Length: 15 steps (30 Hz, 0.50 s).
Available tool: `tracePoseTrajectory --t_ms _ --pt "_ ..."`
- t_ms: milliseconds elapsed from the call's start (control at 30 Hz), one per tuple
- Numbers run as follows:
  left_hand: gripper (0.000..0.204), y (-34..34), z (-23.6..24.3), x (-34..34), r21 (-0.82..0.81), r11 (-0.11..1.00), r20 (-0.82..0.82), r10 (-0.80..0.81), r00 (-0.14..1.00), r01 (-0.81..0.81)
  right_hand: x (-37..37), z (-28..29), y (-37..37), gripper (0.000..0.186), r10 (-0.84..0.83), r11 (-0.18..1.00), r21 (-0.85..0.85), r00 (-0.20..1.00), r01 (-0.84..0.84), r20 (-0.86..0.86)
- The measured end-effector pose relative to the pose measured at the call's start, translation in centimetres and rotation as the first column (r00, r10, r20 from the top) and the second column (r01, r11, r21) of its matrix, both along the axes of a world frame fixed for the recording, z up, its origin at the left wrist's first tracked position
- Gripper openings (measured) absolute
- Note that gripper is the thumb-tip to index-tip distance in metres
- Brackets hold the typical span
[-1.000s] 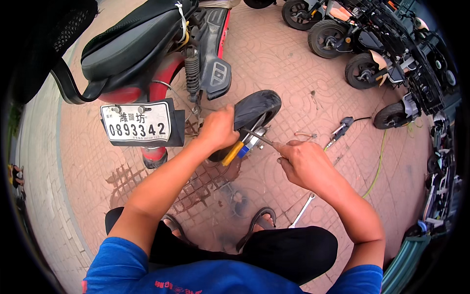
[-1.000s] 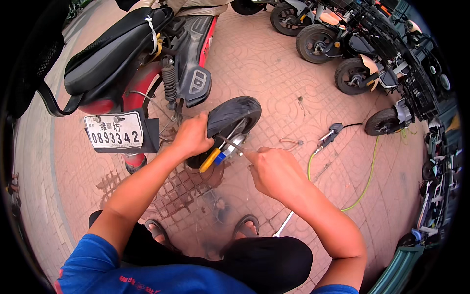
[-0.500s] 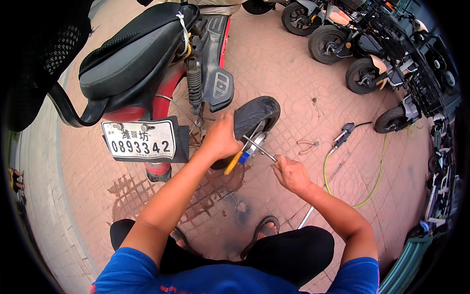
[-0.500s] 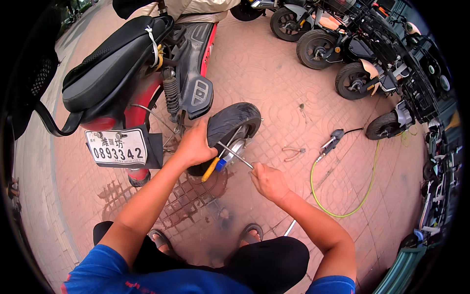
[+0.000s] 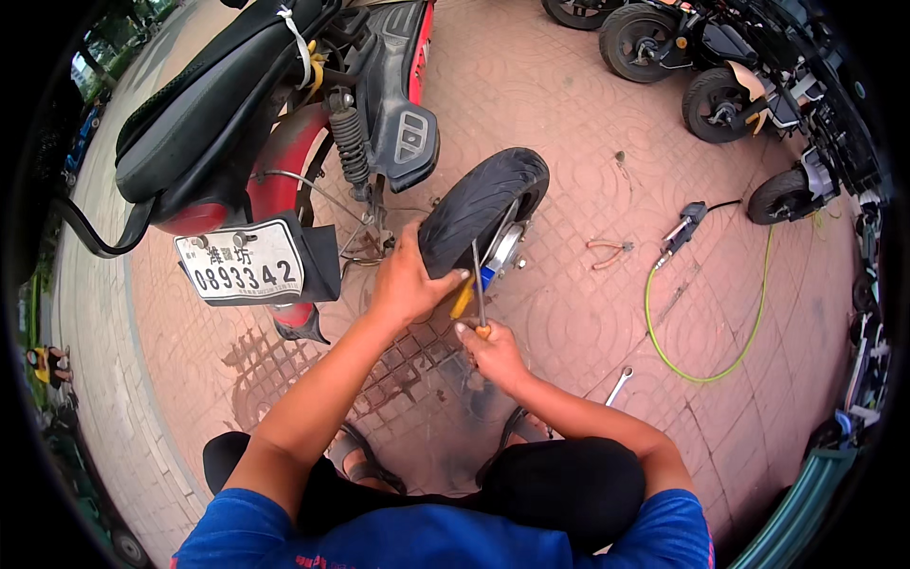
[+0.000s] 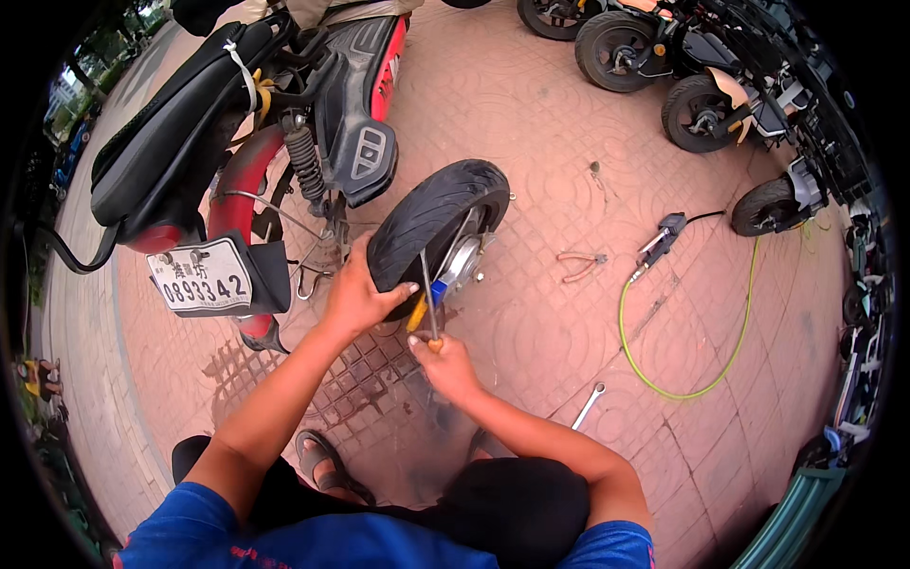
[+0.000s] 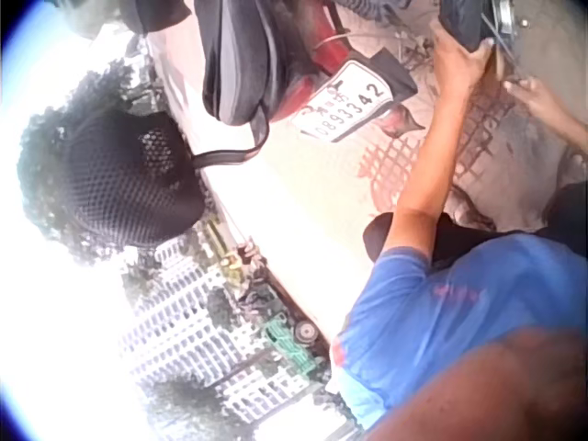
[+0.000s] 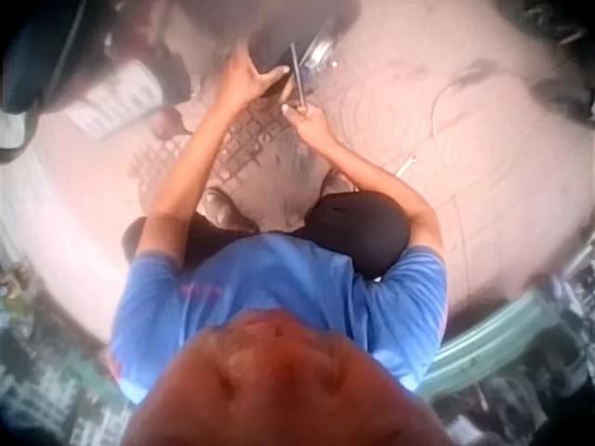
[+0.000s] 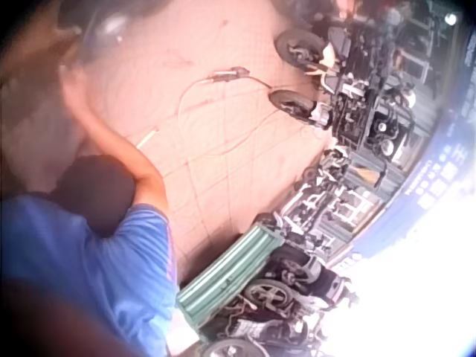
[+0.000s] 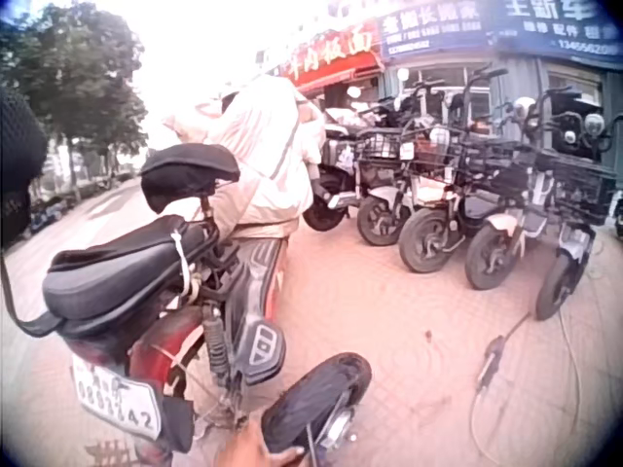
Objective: The person removes a rear wheel from a red scooter using a wrench. They then use pliers and a screwdriver to pry the rubber tire off the metal rim until the tire is completely separated.
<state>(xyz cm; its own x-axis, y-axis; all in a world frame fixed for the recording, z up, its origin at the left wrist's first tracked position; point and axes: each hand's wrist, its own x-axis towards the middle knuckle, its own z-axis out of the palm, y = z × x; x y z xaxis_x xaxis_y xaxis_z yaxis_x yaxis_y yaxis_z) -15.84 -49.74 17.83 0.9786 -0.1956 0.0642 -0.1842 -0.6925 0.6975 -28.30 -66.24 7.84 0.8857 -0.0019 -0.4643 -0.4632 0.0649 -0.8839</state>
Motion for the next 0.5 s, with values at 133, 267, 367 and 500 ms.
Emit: tracePoseTrajectory --t_ms 133,267,367,500 --pt "0.102 0.3 -0.2 1.0 0.012 0.999 0.031 0.034 0.999 -0.034 2.6 2.6 -0.2 0.037 0.246 0.944 -0.198 0.963 -0.264 -0.114" --pt "0.104 -0.9 1.3 0.3 0.086 0.996 -0.064 0.035 0.997 -0.029 3.9 1.3 1.0 0.042 0.126 0.964 -0.233 0.992 -0.127 -0.019" --pt "0.106 -1.2 1.6 0.2 0.089 0.996 -0.07 -0.023 0.997 0.029 5.0 -3.9 0.8 0.04 0.002 0.985 -0.169 0.988 0.025 0.155" --pt "0.114 0.8 1.1 0.4 0.009 0.993 -0.116 -0.119 0.986 0.121 4.1 1.0 2.4 0.036 0.298 0.948 0.166 0.943 -0.273 -0.15"
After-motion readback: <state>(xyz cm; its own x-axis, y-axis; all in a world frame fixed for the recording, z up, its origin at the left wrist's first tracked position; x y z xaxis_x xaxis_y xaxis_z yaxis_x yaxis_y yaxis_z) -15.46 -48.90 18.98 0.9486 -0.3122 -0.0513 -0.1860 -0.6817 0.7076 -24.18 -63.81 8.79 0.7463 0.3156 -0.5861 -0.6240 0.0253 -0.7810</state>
